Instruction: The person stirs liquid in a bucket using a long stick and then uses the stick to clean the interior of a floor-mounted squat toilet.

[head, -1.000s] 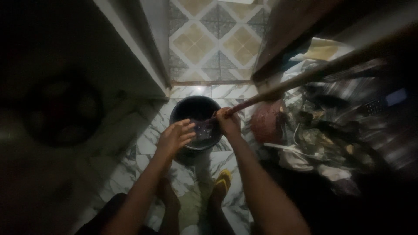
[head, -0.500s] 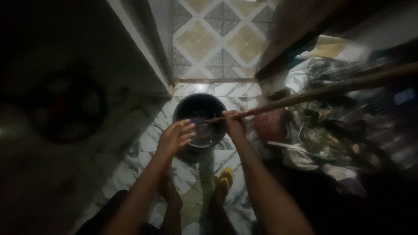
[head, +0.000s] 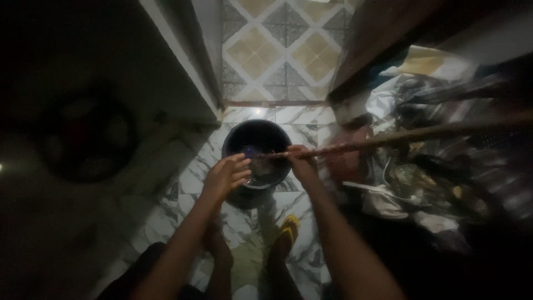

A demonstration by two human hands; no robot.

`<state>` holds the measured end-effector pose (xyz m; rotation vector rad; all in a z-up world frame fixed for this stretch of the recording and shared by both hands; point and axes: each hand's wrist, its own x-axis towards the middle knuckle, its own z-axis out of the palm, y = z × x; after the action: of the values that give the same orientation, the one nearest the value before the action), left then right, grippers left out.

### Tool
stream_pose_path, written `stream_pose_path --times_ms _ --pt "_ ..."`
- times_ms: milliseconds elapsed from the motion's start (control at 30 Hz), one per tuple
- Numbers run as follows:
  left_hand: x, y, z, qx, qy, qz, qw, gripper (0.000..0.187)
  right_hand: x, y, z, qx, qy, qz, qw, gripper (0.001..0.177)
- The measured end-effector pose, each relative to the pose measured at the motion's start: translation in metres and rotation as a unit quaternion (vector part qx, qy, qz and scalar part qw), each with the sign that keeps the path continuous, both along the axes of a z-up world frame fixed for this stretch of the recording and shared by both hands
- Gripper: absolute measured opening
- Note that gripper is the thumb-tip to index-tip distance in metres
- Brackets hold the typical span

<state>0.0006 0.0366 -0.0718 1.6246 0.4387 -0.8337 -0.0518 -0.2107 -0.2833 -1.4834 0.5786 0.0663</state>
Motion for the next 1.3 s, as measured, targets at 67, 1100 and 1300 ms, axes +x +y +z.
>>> stream_pose_path --times_ms 67,1100,1300 --pt "0.002 0.000 -0.005 -0.017 0.006 0.005 1.000 0.055 -0.008 0.005 -0.006 -0.095 0.038 0.040 0.994 0.035" --pt "0.020 -0.097 -0.030 0.132 -0.218 -0.296 0.921 0.046 0.002 -0.022 0.243 -0.107 -0.156 -0.097 0.977 0.022" --pt "0.019 -0.102 -0.028 0.138 -0.270 -0.303 0.903 0.036 -0.001 -0.033 0.283 -0.136 -0.132 -0.121 0.974 0.022"
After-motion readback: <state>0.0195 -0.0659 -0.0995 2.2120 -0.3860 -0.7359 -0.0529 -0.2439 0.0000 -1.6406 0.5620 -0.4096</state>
